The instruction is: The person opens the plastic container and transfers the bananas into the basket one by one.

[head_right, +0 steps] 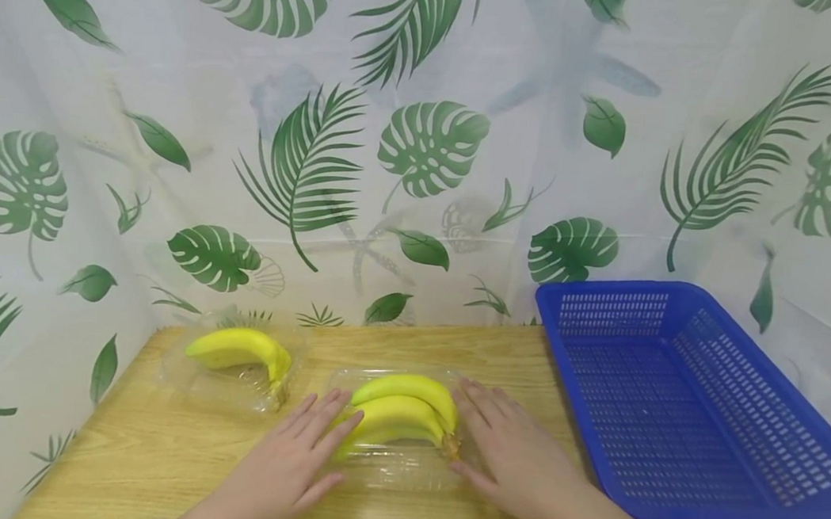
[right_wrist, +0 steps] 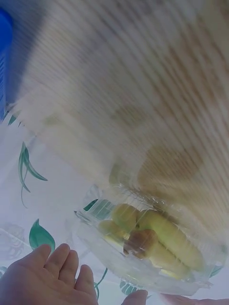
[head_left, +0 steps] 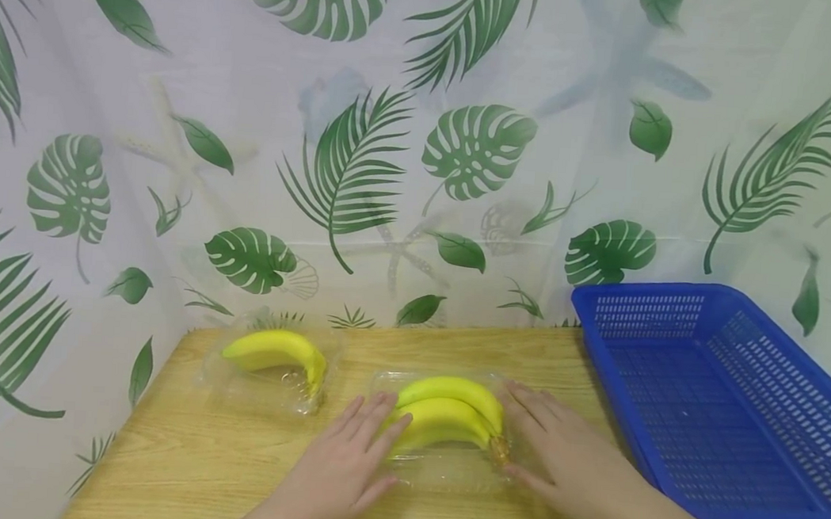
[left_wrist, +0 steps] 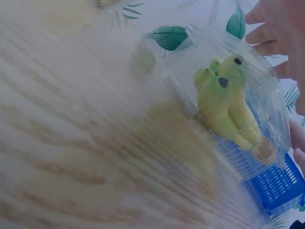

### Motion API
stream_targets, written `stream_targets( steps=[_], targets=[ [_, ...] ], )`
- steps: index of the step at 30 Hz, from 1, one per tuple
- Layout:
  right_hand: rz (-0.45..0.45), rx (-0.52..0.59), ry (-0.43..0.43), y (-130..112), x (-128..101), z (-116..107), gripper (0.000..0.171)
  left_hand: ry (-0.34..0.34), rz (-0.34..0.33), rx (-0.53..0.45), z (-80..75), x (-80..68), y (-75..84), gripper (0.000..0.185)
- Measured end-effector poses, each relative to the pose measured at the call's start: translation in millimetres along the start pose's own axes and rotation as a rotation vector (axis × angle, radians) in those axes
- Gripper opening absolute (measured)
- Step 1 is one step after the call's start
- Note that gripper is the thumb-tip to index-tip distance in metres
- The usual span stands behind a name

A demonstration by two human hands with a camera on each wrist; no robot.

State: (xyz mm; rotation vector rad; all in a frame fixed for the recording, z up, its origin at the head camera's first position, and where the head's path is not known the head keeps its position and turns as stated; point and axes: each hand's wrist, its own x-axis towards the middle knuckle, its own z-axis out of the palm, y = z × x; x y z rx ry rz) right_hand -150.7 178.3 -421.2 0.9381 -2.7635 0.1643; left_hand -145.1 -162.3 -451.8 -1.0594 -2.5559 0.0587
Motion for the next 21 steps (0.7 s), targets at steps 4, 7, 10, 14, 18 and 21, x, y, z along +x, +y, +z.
stream_targets(
  steps=[4,7,10,14,18,21],
  targets=[
    [0.012,0.005,0.012,1.6,-2.6,-2.2,0.083,-0.002,0.023,0.000,-2.7,7.4,2.4,0.071],
    [0.018,0.008,0.035,3.5,-4.6,-2.3,0.080,-0.005,0.034,-0.008,-5.0,13.8,4.6,0.070],
    [0.034,0.018,0.058,5.9,-7.3,-0.8,0.077,-0.012,0.042,-0.007,-6.3,20.2,7.6,0.070],
    [0.073,0.044,0.069,9.0,-11.8,1.6,0.075,0.000,0.054,-0.003,-7.2,28.2,12.5,0.069],
    [0.107,0.074,0.084,10.3,-16.5,3.3,0.074,0.023,0.065,-0.009,-7.7,35.7,17.1,0.067],
    [0.132,0.101,0.095,10.4,-20.1,5.0,0.073,0.014,0.069,-0.012,-7.8,41.0,20.3,0.066]
  ],
)
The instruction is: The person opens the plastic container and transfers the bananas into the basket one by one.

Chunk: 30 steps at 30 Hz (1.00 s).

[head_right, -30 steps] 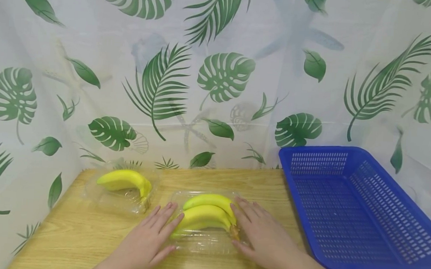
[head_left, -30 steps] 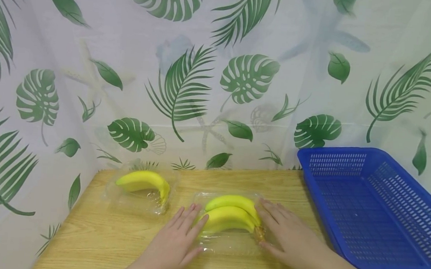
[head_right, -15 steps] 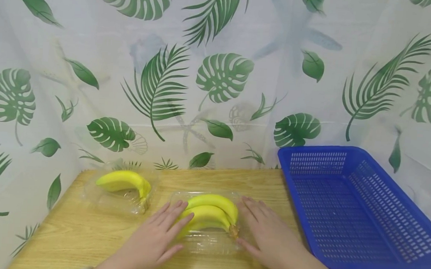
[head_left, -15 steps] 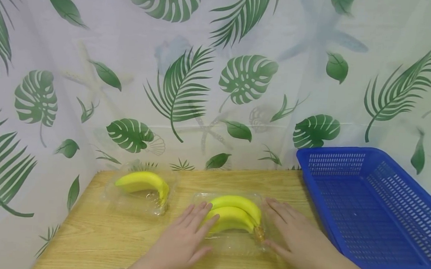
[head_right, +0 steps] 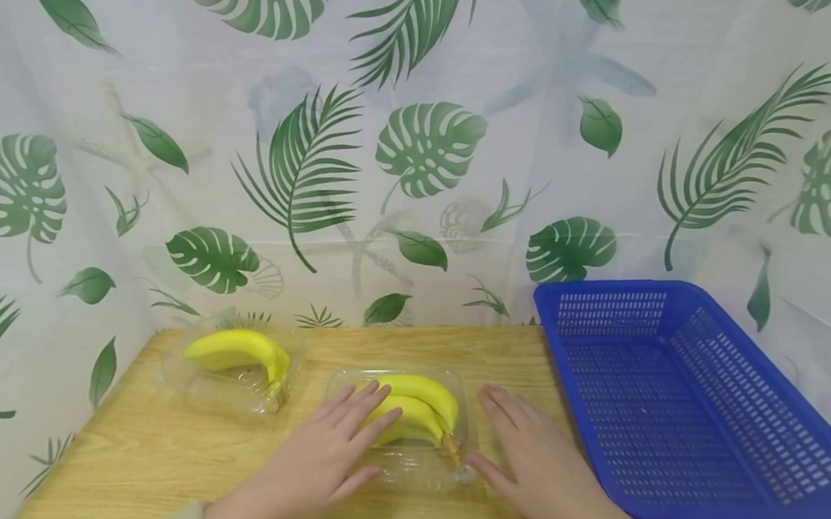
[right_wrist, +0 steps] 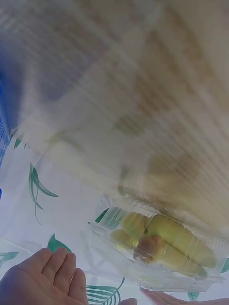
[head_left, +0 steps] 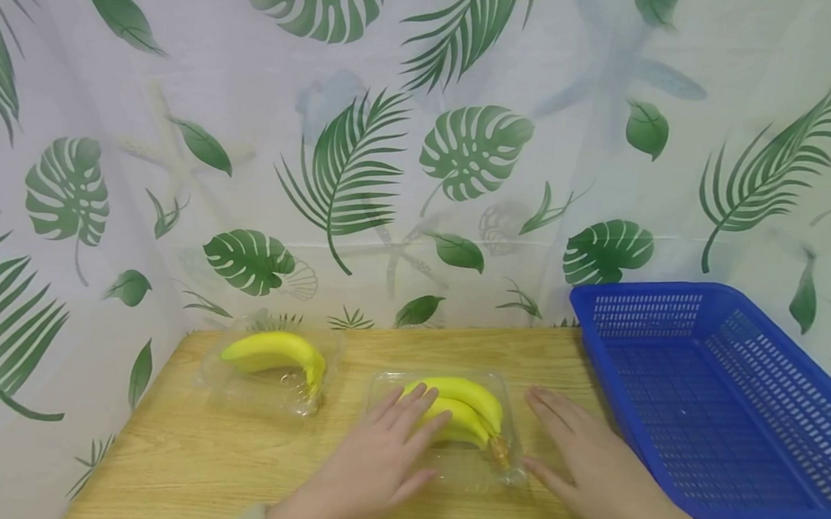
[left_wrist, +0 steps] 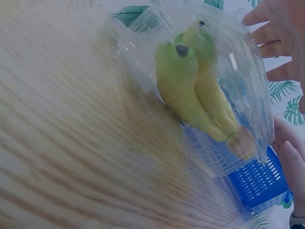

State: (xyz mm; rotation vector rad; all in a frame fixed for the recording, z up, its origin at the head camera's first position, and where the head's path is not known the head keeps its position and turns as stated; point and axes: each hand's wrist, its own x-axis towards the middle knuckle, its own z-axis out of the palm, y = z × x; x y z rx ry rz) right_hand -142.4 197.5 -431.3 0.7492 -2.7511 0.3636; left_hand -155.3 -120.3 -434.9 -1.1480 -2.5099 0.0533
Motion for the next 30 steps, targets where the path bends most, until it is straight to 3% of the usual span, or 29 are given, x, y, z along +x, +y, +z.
stream_targets(
  steps=[7,18,30],
  targets=[
    [0.090,0.087,-0.013,2.1,-8.1,4.5,0.071,-0.053,0.021,0.005,-0.5,12.1,8.2,0.064],
    [0.142,0.181,0.010,2.6,-21.3,12.8,0.062,0.009,0.097,0.012,4.6,28.0,17.9,0.060],
    [0.184,0.379,0.046,5.1,-25.2,20.0,0.044,-0.009,0.127,-0.009,10.9,39.1,30.0,0.055]
  ],
)
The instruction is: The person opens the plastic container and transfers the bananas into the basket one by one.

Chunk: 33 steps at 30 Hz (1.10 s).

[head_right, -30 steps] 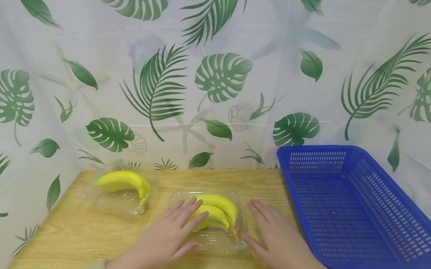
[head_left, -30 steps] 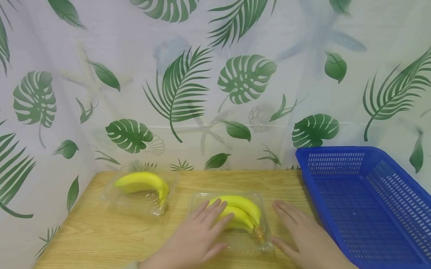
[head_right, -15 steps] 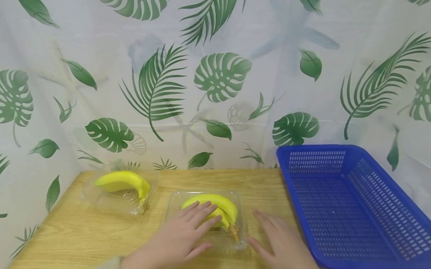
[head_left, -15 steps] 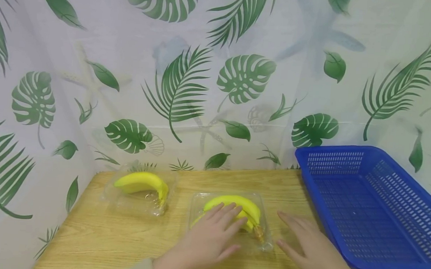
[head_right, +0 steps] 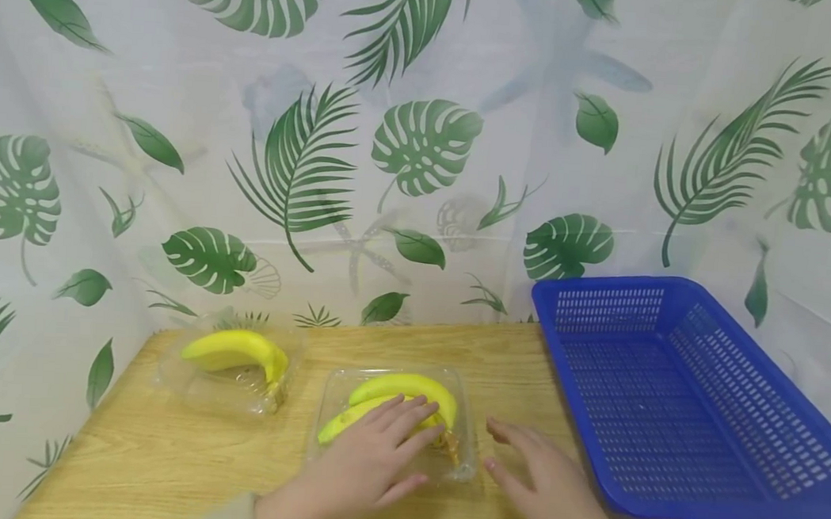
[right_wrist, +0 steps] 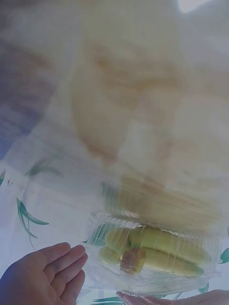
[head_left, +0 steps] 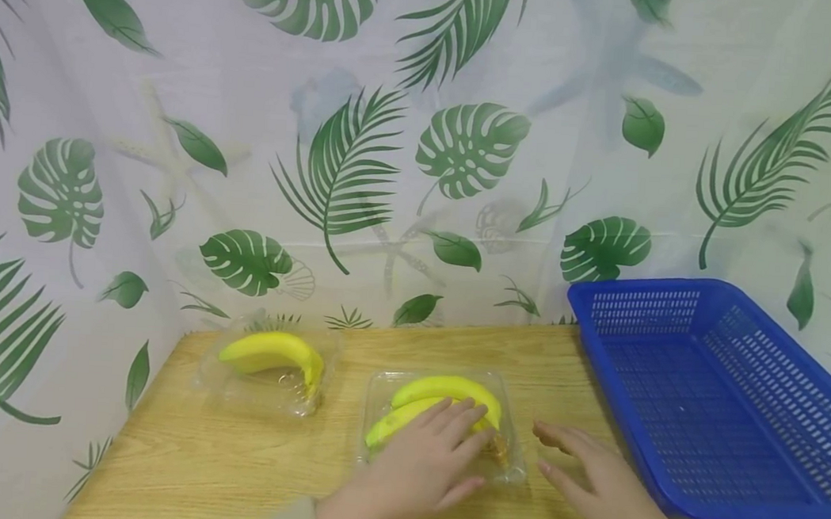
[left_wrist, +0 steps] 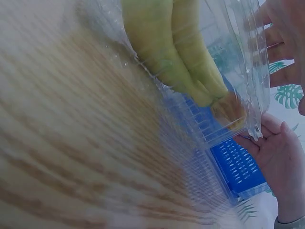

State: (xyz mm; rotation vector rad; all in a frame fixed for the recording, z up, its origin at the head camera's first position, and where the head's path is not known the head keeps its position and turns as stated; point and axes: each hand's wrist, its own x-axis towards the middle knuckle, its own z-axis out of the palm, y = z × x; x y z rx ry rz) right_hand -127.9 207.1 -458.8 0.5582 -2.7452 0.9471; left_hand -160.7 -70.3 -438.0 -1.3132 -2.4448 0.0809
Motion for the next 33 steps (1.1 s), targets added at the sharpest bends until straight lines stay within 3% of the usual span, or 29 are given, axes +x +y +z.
stream_targets(
  steps=[10,15,26,33],
  targets=[
    [0.017,0.225,0.010,5.9,-0.7,8.5,0.033,0.013,0.022,0.019,2.2,6.9,6.7,0.053],
    [0.006,0.366,-0.060,10.7,-1.0,11.4,0.035,0.027,0.028,0.022,6.4,9.9,9.3,0.053],
    [0.063,0.479,-0.166,14.1,-0.8,14.9,0.037,0.063,0.061,0.009,13.1,16.0,10.6,0.050],
    [0.040,0.673,-0.215,20.9,-0.1,18.3,0.039,0.058,0.075,-0.002,13.7,20.1,9.5,0.050]
  ],
)
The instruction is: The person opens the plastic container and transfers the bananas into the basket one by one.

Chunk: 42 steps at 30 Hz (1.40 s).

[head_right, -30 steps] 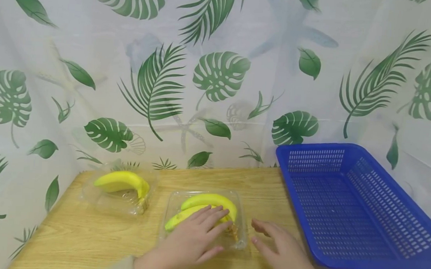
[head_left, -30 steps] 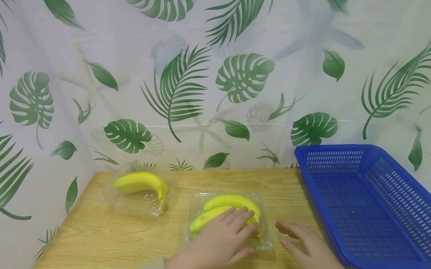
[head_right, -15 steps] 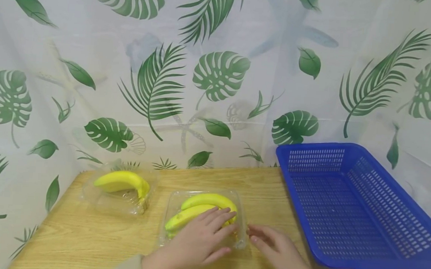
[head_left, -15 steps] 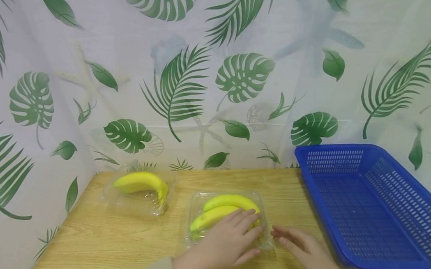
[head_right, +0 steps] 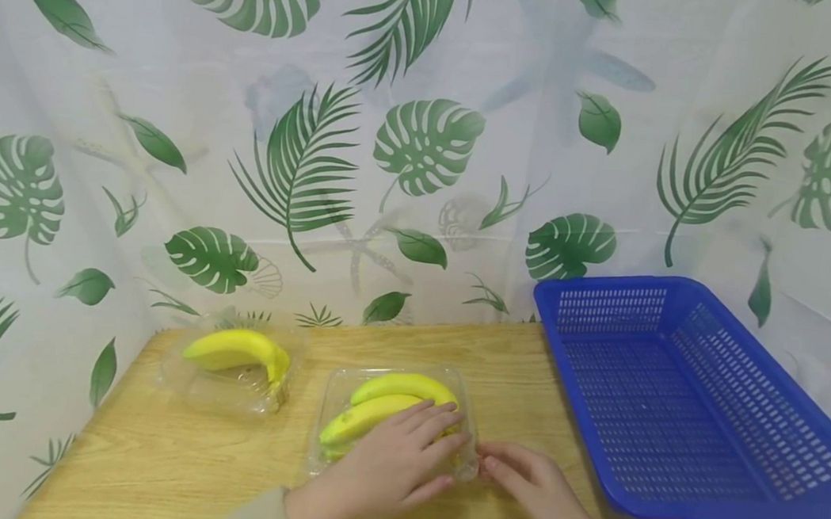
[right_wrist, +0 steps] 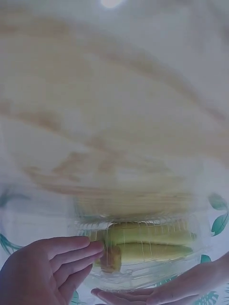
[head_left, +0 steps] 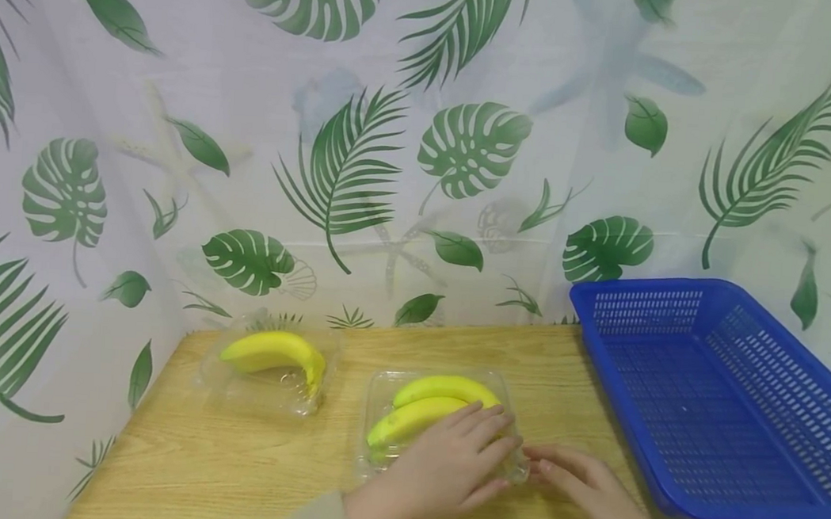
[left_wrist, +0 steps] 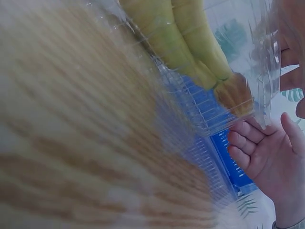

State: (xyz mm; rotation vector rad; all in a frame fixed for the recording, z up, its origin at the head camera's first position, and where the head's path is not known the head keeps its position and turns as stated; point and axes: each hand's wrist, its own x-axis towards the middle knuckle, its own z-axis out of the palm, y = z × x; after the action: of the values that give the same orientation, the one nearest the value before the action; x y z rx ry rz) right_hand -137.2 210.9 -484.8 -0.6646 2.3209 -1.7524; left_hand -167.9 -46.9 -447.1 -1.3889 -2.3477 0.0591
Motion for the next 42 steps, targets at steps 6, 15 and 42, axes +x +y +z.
stream_targets(
  steps=[6,15,42],
  targets=[
    [-0.077,0.254,-0.113,11.1,1.1,-0.8,0.039,-0.016,0.004,0.004,-0.8,1.9,0.3,0.050],
    [0.054,0.524,-0.218,14.2,1.3,-4.8,0.043,-0.038,0.016,0.018,2.8,2.8,2.0,0.055],
    [0.280,0.714,-0.285,9.4,2.1,-4.7,0.040,-0.006,0.060,0.083,3.0,13.1,3.6,0.050]
  ],
)
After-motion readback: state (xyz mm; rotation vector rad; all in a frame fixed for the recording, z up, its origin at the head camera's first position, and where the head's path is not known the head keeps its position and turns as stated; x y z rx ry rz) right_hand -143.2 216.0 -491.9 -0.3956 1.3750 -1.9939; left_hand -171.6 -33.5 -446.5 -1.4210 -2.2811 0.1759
